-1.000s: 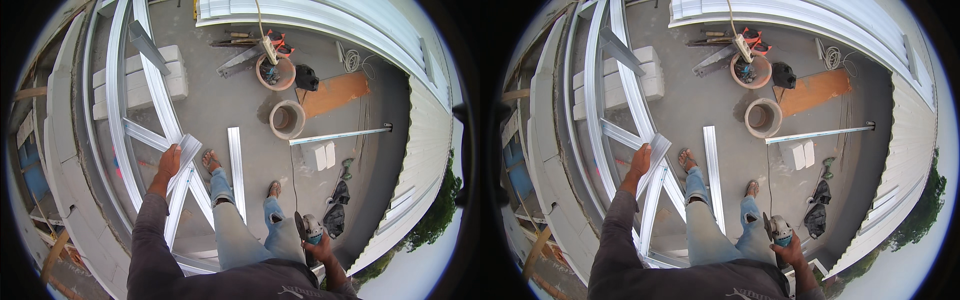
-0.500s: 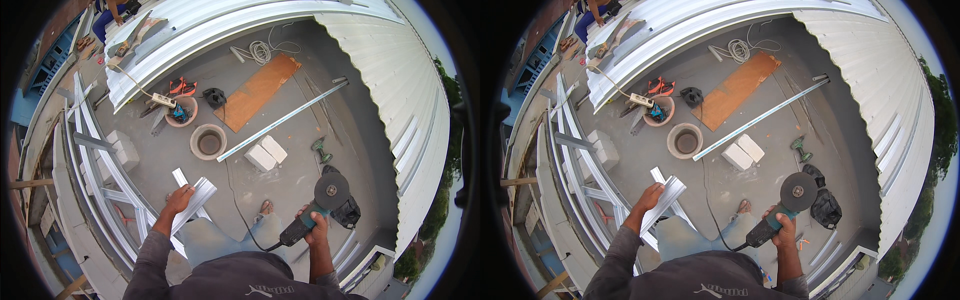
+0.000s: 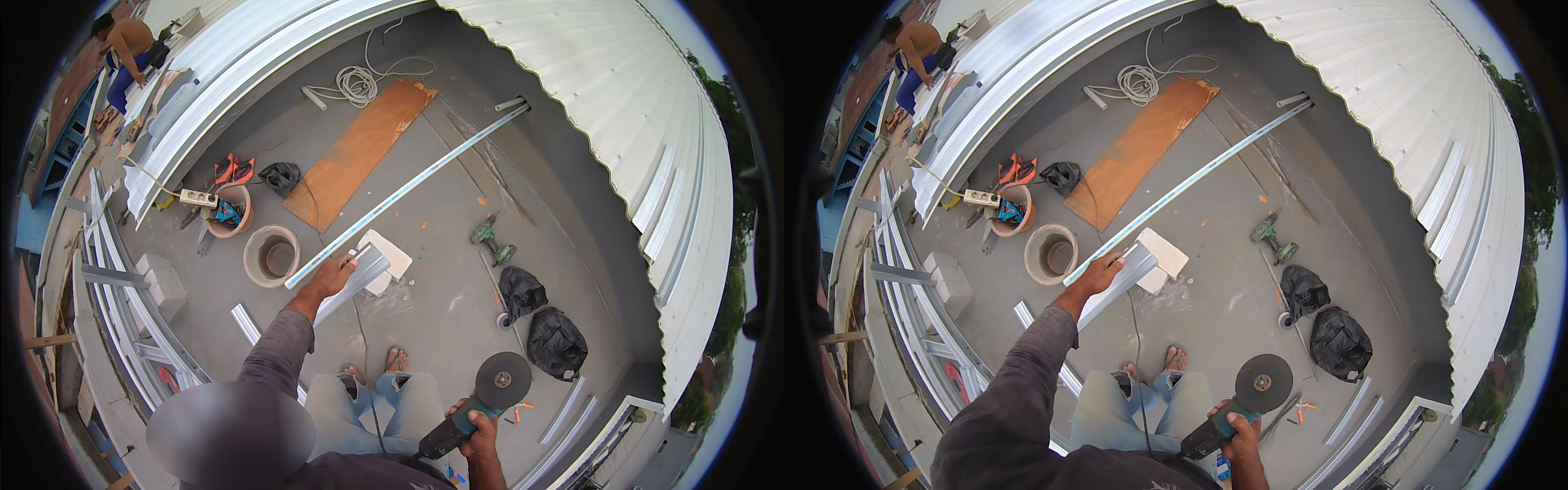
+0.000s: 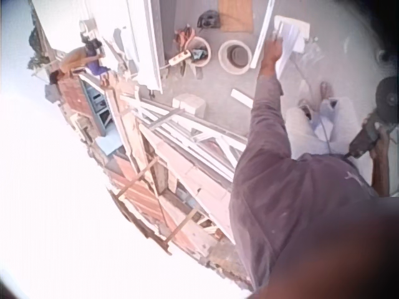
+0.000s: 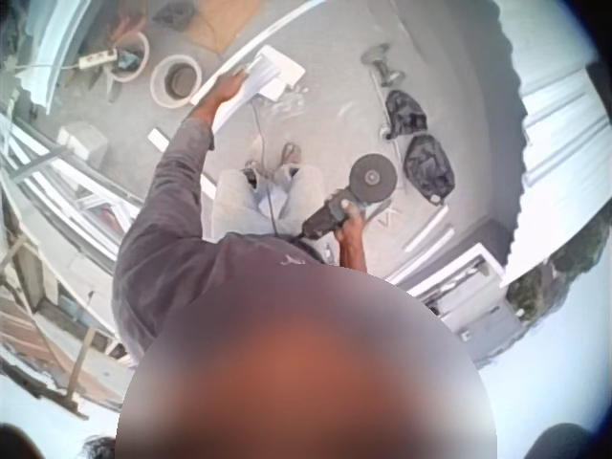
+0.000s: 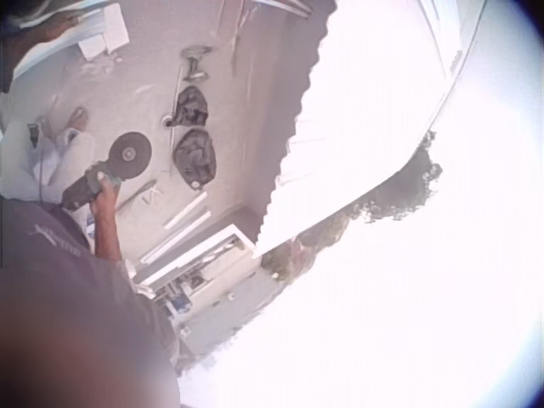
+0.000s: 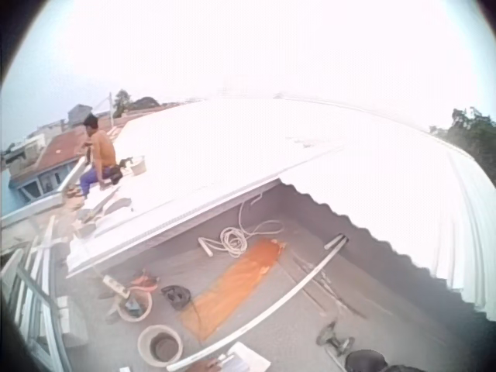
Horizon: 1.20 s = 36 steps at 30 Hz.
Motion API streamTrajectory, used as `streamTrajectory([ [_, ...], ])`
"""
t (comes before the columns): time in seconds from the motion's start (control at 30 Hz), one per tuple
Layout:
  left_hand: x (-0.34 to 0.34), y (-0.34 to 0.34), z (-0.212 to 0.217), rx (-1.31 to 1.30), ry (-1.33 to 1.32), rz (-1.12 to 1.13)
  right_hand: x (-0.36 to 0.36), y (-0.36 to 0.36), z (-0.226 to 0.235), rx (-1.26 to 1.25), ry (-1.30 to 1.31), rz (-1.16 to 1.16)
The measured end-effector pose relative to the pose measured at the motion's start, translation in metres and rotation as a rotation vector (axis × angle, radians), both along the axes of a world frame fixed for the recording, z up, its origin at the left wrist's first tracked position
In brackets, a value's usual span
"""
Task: The person assembles a metal frame structure on a rooftop using a cordless drill to fasten screws into aluminum profiles. They cut a profile with an angle grinder, then continue drilling to join the frame pieces.
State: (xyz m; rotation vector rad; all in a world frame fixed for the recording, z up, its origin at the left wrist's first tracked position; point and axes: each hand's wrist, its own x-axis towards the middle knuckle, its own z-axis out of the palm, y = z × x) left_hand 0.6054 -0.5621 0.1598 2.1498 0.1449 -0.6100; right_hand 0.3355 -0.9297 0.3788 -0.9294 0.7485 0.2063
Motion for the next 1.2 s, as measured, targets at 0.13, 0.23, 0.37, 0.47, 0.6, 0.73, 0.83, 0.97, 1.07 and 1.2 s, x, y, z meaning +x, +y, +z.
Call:
streamTrajectory([
  [0.13, 0.020, -0.011, -0.121, 0.002, -0.099, -0.058, 0.020, -0.008, -0.099, -0.035, -0.101, -0.029],
  [0.23, 0.026, -0.007, -0.207, 0.008, -0.148, -0.128, 0.038, -0.010, -0.175, -0.004, -0.163, 0.009],
  [0.37, 0.027, -0.003, -0.274, -0.001, -0.322, -0.105, 0.060, -0.003, -0.262, -0.006, -0.304, 0.095],
  [0.47, 0.035, 0.008, -0.284, 0.060, -0.390, -0.202, 0.074, 0.008, -0.307, -0.003, -0.384, 0.117],
  [0.6, 0.027, 0.009, -0.282, 0.042, -0.398, -0.030, 0.095, 0.032, -0.335, -0.034, -0.482, 0.133],
  [0.73, 0.007, 0.006, -0.284, -0.041, -0.480, 0.185, 0.112, 0.053, -0.326, -0.049, -0.554, 0.129],
  [0.83, -0.013, 0.000, -0.273, 0.095, -0.541, 0.292, 0.123, 0.069, -0.315, -0.067, -0.558, 0.114],
  [0.97, -0.071, -0.042, -0.227, -0.204, -0.738, 0.356, 0.136, 0.082, -0.313, -0.167, -0.544, 0.120],
  [1.07, -0.153, -0.090, -0.185, -0.577, -0.607, -0.080, 0.143, 0.089, -0.325, -0.237, -0.544, 0.126],
  [1.2, -0.185, -0.101, -0.167, -0.454, -0.567, -0.084, 0.149, 0.095, -0.348, -0.291, -0.527, 0.067],
])
